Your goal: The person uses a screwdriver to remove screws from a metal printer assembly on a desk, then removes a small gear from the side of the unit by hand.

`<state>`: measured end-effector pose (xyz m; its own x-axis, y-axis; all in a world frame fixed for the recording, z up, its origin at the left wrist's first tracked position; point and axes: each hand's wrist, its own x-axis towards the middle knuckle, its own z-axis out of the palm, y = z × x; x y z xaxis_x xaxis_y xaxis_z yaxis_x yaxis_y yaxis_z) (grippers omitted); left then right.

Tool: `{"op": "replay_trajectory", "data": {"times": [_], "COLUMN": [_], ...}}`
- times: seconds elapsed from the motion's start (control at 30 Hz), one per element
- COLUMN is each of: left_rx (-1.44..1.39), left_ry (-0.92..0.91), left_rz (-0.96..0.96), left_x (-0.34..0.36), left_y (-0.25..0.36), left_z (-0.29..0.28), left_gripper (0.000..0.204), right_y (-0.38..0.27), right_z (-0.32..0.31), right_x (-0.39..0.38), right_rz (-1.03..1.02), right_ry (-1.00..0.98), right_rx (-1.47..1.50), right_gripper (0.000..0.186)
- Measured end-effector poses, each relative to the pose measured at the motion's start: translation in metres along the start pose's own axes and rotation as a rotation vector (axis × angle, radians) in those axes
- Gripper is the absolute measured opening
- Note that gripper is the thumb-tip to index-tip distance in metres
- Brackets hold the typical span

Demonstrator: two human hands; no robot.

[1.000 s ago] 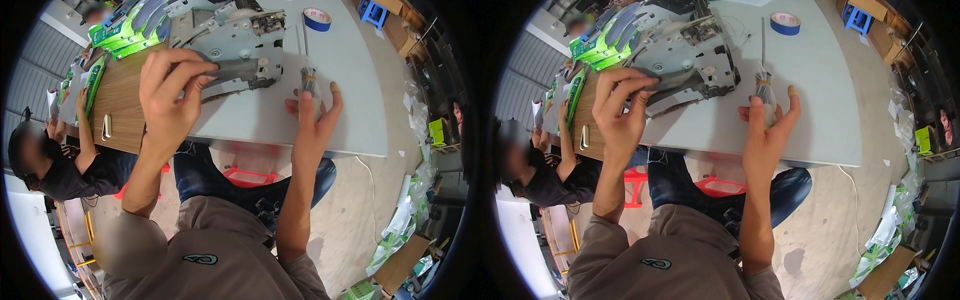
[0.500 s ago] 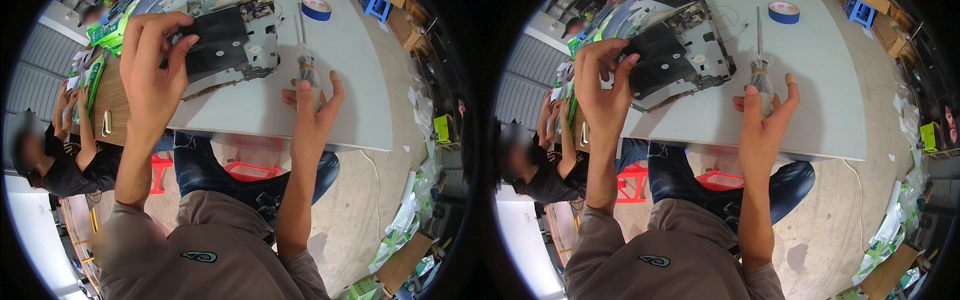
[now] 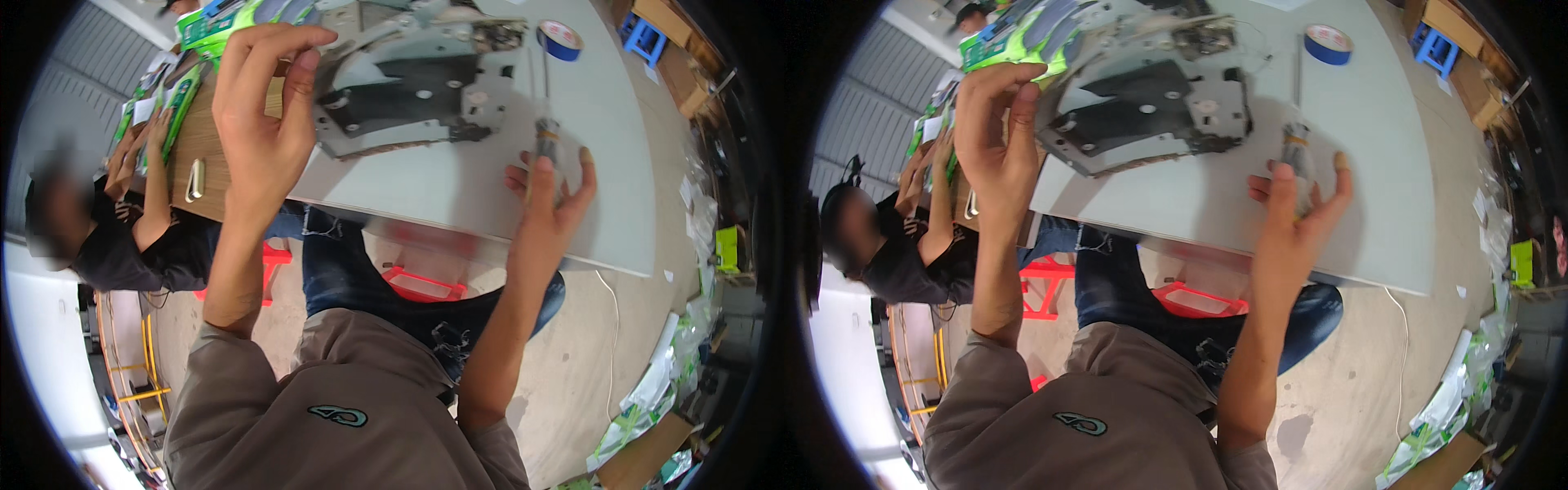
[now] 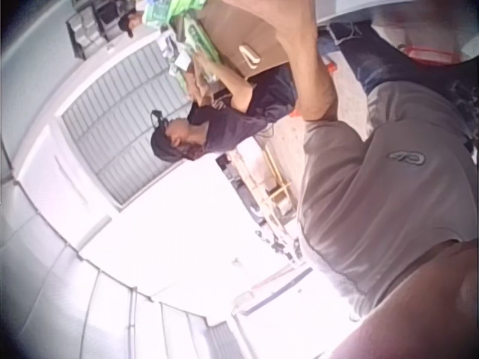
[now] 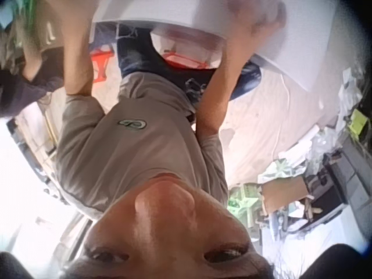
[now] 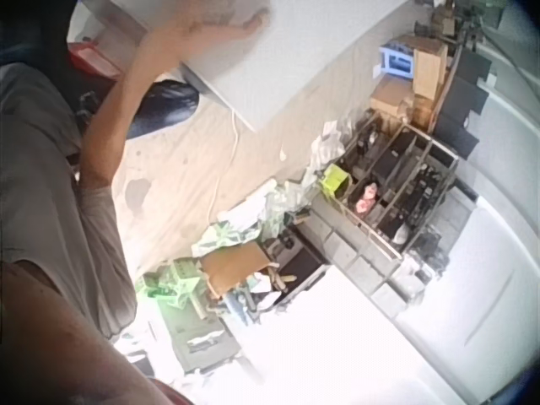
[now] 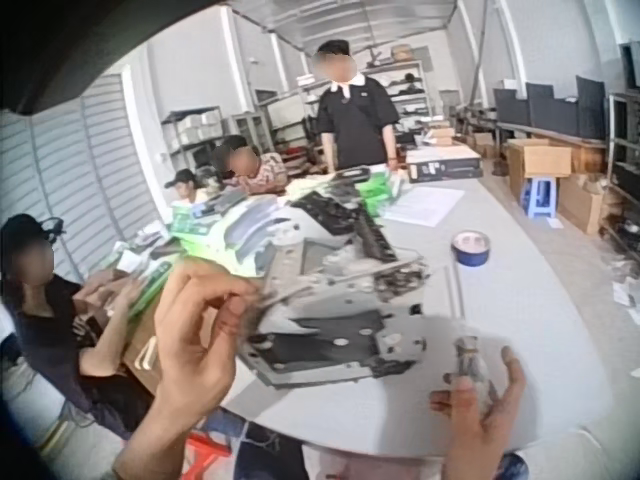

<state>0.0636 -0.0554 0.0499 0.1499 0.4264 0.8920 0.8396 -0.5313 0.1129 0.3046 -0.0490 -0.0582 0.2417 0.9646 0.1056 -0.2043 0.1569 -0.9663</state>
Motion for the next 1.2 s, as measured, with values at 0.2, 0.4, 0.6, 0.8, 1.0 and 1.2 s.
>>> {"op": "replay_trajectory", "data": {"times": [0.2,0.4,0.6,0.8,1.0,1.2], "left_rx": [0.013,-0.115,-0.274,-0.517,-0.912,-1.212], "left_ry": [-0.058,-0.008,-0.012,-0.091,0.022,0.12], "left_rz": [-0.304,-0.411,-0.502,-0.692,-0.856,-0.986], "left_x": [-0.042,-0.088,-0.106,-0.121,-0.127,-0.131], "left_y": [-0.016,-0.014,-0.002,0.006,0.019,0.023], "left_z": [-0.028,-0.031,-0.014,-0.016,-0.007,-0.005], "left_gripper": [0.012,0.018,0.028,0.031,0.046,0.058], "right_y": [-0.004,-0.002,-0.002,0.0,0.003,0.006], "right_z": [0.008,0.012,0.014,0.018,0.015,0.015], "right_x": [-0.005,-0.008,-0.008,-0.014,-0.008,-0.008], "right_rz": [-0.019,-0.054,-0.051,-0.086,-0.051,-0.065], "right_ry": [0.074,0.069,0.069,0.077,0.093,0.09], "right_rx": [0.017,-0.023,-0.06,-0.09,-0.079,-0.059], "right_gripper": [0.064,0.062,0.061,0.06,0.061,0.06]}}
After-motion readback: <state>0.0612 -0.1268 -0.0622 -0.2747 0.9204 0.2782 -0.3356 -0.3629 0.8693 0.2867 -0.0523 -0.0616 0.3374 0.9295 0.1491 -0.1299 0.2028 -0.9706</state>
